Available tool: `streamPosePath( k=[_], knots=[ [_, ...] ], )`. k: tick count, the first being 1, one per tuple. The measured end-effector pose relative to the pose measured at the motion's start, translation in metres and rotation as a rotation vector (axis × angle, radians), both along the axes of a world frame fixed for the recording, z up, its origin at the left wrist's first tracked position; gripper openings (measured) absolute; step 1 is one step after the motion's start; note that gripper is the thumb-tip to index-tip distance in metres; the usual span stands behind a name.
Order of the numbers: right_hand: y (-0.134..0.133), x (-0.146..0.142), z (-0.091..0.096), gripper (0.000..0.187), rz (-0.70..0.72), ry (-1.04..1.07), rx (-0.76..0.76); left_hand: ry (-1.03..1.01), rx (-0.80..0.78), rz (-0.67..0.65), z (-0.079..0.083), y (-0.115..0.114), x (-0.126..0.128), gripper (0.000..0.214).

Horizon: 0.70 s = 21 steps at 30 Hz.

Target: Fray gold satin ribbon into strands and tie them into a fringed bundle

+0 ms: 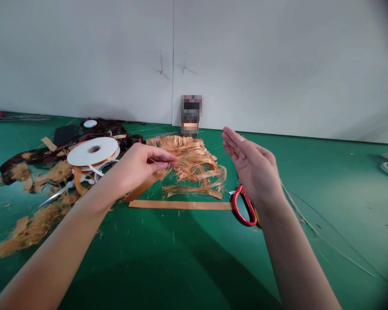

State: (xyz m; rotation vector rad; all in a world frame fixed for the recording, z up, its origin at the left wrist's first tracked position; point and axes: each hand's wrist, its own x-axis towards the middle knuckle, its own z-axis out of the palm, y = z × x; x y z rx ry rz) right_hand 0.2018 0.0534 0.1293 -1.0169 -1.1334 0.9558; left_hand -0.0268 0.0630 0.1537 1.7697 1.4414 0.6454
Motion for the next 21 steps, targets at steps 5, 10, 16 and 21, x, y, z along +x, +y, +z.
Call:
streamPosePath(
  k=[5, 10, 16, 21],
  knots=[
    [-0.001, 0.004, 0.012, 0.040, 0.215, 0.307, -0.068, 0.067, 0.035, -0.010, -0.003, -0.001, 0.000, 0.022],
    [-0.003, 0.007, 0.016, 0.047, 0.246, 0.394, -0.086, 0.146, 0.098, -0.006, -0.007, 0.000, -0.002, 0.026],
    [-0.009, 0.009, 0.025, 0.052, 0.324, 0.261, -0.153, 0.287, 0.176, 0.084, -0.008, 0.003, -0.004, 0.028],
    [-0.006, 0.006, 0.018, 0.065, 0.403, -0.005, -0.283, 0.414, 0.296, 0.162, -0.007, 0.004, -0.007, 0.032]
  ],
)
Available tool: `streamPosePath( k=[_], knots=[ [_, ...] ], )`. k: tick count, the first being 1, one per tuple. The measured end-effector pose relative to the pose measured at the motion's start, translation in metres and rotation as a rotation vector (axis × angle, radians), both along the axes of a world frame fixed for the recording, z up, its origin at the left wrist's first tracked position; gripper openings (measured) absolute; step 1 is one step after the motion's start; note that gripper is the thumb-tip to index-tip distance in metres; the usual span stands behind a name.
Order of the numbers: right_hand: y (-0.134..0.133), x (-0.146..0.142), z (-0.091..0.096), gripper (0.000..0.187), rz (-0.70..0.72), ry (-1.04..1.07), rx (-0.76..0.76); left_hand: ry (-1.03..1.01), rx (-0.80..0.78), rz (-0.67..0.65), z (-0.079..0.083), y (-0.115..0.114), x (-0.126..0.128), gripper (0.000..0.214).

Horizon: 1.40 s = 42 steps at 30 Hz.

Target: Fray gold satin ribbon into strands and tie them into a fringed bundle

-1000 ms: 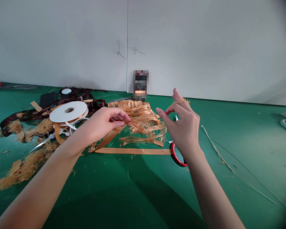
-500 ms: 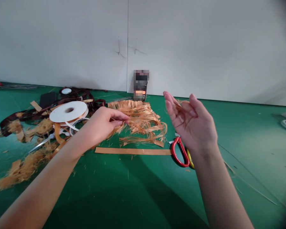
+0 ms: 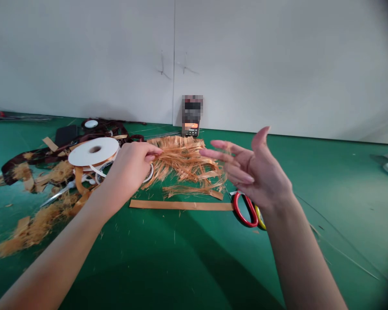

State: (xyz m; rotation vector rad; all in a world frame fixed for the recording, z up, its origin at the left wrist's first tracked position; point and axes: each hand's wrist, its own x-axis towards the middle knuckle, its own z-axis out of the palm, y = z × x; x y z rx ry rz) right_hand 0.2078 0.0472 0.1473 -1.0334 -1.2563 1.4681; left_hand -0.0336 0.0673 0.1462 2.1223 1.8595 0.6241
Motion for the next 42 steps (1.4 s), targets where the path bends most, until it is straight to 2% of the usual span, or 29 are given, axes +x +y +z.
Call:
streamPosePath(
  k=[3, 5, 8, 10, 11, 13, 16, 18, 21, 23, 25, 27, 29, 31, 33, 39, 42],
  knots=[
    [0.003, -0.004, -0.012, 0.072, -0.069, -0.168, -0.077, 0.031, 0.037, 0.018, 0.000, 0.001, -0.001, 0.032],
    [0.004, -0.005, -0.018, 0.075, -0.018, -0.306, -0.162, 0.048, 0.063, 0.026, 0.000, 0.001, -0.001, 0.033],
    [0.001, -0.003, -0.019, 0.077, 0.335, -0.466, -0.268, 0.077, 0.120, 0.030, 0.000, 0.001, 0.000, 0.034],
    [-0.003, -0.002, -0.015, 0.073, 0.554, -0.429, -0.231, 0.077, 0.110, 0.031, 0.001, 0.002, 0.000, 0.034],
    [-0.004, -0.001, -0.012, 0.070, 0.612, -0.360, -0.183, 0.070, 0.088, 0.029, 0.002, 0.002, 0.000, 0.033],
    [-0.007, -0.001, -0.007, 0.062, 0.641, -0.167, -0.080, 0.053, 0.033, 0.006, 0.002, 0.002, -0.001, 0.033],
    [-0.008, -0.003, -0.004, 0.043, 0.489, 0.035, 0.102, 0.019, -0.018, -0.083, 0.001, 0.002, -0.002, 0.034],
    [-0.007, -0.006, -0.007, 0.043, 0.319, 0.008, 0.260, -0.002, -0.056, -0.148, -0.001, 0.001, -0.002, 0.034],
    [-0.002, -0.009, -0.016, 0.064, 0.117, -0.217, 0.473, -0.036, -0.126, -0.205, -0.002, 0.000, -0.001, 0.036],
    [0.001, -0.011, -0.024, 0.068, -0.014, -0.455, 0.582, -0.067, -0.159, -0.241, -0.002, 0.000, 0.001, 0.036],
    [0.004, -0.013, -0.031, 0.057, -0.150, -0.713, 0.676, -0.085, -0.183, -0.277, -0.001, -0.002, 0.002, 0.034],
    [0.005, -0.015, -0.036, 0.035, -0.251, -0.915, 0.766, -0.090, -0.207, -0.296, 0.000, -0.003, 0.003, 0.032],
    [0.005, -0.018, -0.036, 0.014, -0.303, -1.007, 0.848, -0.081, -0.224, -0.297, 0.000, -0.004, 0.004, 0.032],
    [0.003, -0.021, -0.033, 0.017, -0.303, -0.976, 0.887, -0.067, -0.201, -0.294, -0.001, -0.004, 0.004, 0.032],
    [0.000, -0.024, -0.028, 0.022, -0.242, -0.858, 0.831, -0.054, -0.139, -0.291, -0.002, -0.004, 0.003, 0.034],
    [-0.010, -0.024, -0.011, 0.024, -0.018, -0.415, 0.396, 0.030, 0.019, -0.287, -0.004, -0.001, 0.000, 0.036],
    [-0.011, -0.019, -0.005, 0.022, 0.059, -0.134, 0.251, 0.083, 0.051, -0.254, -0.004, 0.000, 0.000, 0.036]
  ],
)
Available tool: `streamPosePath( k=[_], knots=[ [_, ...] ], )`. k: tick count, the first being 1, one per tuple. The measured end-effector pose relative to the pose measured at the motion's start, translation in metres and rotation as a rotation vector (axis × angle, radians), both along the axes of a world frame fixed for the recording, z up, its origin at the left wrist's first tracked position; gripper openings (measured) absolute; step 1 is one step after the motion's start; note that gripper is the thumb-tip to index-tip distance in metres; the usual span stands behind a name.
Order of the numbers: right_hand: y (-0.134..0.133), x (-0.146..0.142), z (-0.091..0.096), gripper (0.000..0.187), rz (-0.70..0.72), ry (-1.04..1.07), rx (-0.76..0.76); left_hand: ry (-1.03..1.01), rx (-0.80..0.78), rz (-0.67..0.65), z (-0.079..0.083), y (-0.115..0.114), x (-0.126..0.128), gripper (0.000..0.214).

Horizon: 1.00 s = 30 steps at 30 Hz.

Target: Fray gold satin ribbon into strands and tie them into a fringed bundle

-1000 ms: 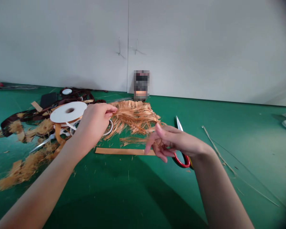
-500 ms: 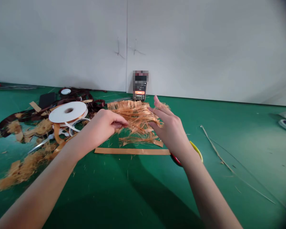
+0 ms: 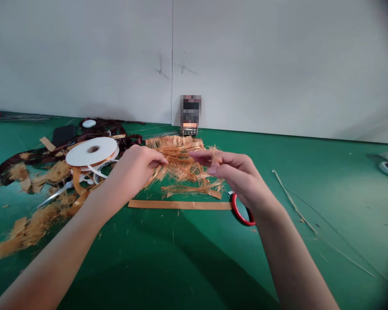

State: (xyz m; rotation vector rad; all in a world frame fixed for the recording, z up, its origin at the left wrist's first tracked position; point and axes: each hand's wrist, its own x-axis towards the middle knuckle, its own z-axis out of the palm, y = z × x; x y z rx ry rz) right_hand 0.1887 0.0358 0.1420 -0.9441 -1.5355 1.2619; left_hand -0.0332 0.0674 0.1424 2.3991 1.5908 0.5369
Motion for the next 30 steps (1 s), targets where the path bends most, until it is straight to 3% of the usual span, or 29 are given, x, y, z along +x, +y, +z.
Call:
streamPosePath(
  k=[4, 8, 13, 16, 18, 21, 26, 30],
  knots=[
    [0.001, 0.008, 0.004, 0.038, 0.120, 0.280, -0.112, 0.021, 0.006, -0.006, 0.000, 0.001, 0.001, 0.037],
    [0.001, 0.011, 0.005, 0.038, 0.078, 0.320, -0.041, -0.015, -0.105, -0.087, 0.003, -0.002, 0.003, 0.036],
    [0.007, 0.008, -0.005, 0.051, -0.143, -0.073, 0.182, -0.035, -0.168, -0.234, 0.004, -0.007, 0.004, 0.043],
    [0.014, 0.007, -0.015, 0.024, -0.383, -0.441, 0.398, -0.052, -0.150, -0.322, 0.004, -0.008, 0.003, 0.048],
    [0.017, 0.007, -0.018, 0.004, -0.462, -0.590, 0.478, -0.043, -0.135, -0.331, 0.004, -0.009, 0.002, 0.051],
    [0.014, 0.006, -0.015, 0.022, -0.334, -0.563, 0.351, 0.028, -0.127, -0.265, 0.006, -0.010, 0.003, 0.052],
    [0.002, 0.004, 0.000, 0.032, 0.030, -0.168, -0.023, 0.105, -0.076, -0.210, 0.004, -0.008, 0.002, 0.049],
    [0.002, 0.004, 0.001, 0.024, 0.203, 0.145, -0.023, 0.050, -0.121, -0.312, 0.002, -0.009, 0.001, 0.051]
  ],
)
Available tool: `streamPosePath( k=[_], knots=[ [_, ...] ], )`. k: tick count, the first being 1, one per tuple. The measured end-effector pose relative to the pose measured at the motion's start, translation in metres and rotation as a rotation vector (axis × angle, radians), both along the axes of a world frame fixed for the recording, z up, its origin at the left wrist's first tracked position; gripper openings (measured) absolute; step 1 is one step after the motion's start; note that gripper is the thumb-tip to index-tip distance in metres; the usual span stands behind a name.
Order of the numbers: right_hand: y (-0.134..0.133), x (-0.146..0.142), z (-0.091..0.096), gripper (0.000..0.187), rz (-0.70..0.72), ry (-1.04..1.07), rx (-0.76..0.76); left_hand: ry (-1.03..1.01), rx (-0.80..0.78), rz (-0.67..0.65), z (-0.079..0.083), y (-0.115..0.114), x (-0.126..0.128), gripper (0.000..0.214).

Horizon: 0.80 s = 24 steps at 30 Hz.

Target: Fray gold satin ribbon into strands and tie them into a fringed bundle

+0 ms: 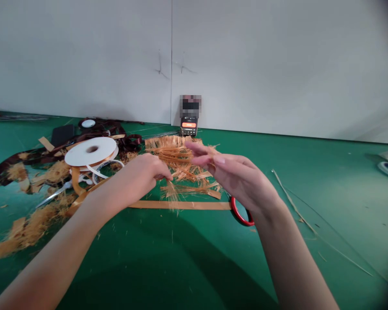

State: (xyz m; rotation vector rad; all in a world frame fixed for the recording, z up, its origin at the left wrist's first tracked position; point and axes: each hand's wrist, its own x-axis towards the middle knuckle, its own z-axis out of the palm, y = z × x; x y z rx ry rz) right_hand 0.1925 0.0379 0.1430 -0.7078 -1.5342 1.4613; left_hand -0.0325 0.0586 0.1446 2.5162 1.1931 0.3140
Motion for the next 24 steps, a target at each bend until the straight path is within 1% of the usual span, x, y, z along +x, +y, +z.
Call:
streamPosePath(
  k=[3, 5, 8, 11, 14, 16, 19, 21, 24],
  knots=[
    [0.003, -0.001, -0.004, 0.030, 0.035, 0.084, -0.009, -0.027, -0.029, -0.056, -0.001, -0.002, -0.001, 0.049],
    [0.004, -0.003, -0.006, 0.031, 0.049, 0.086, -0.066, -0.028, 0.001, -0.038, -0.002, -0.002, -0.001, 0.045],
    [0.002, -0.010, -0.007, 0.032, 0.076, 0.095, -0.162, -0.051, 0.155, 0.089, -0.002, -0.002, 0.003, 0.041],
    [-0.002, -0.018, -0.007, 0.038, 0.072, 0.104, -0.162, -0.126, 0.377, 0.215, 0.002, -0.004, 0.010, 0.039],
    [-0.005, -0.025, -0.009, 0.043, 0.039, 0.098, -0.146, -0.168, 0.481, 0.233, 0.004, -0.011, 0.018, 0.034],
    [-0.008, -0.028, -0.010, 0.043, 0.025, 0.083, -0.139, -0.137, 0.505, 0.245, 0.003, -0.016, 0.022, 0.036],
    [-0.013, -0.030, -0.009, 0.037, 0.030, 0.042, -0.102, -0.095, 0.514, 0.295, -0.001, -0.018, 0.025, 0.041],
    [-0.015, -0.030, -0.006, 0.037, 0.036, -0.005, -0.081, -0.091, 0.491, 0.323, -0.003, -0.018, 0.025, 0.037],
    [-0.016, -0.031, -0.002, 0.039, -0.006, -0.048, -0.070, -0.078, 0.489, 0.384, -0.003, -0.015, 0.024, 0.035]
  ],
)
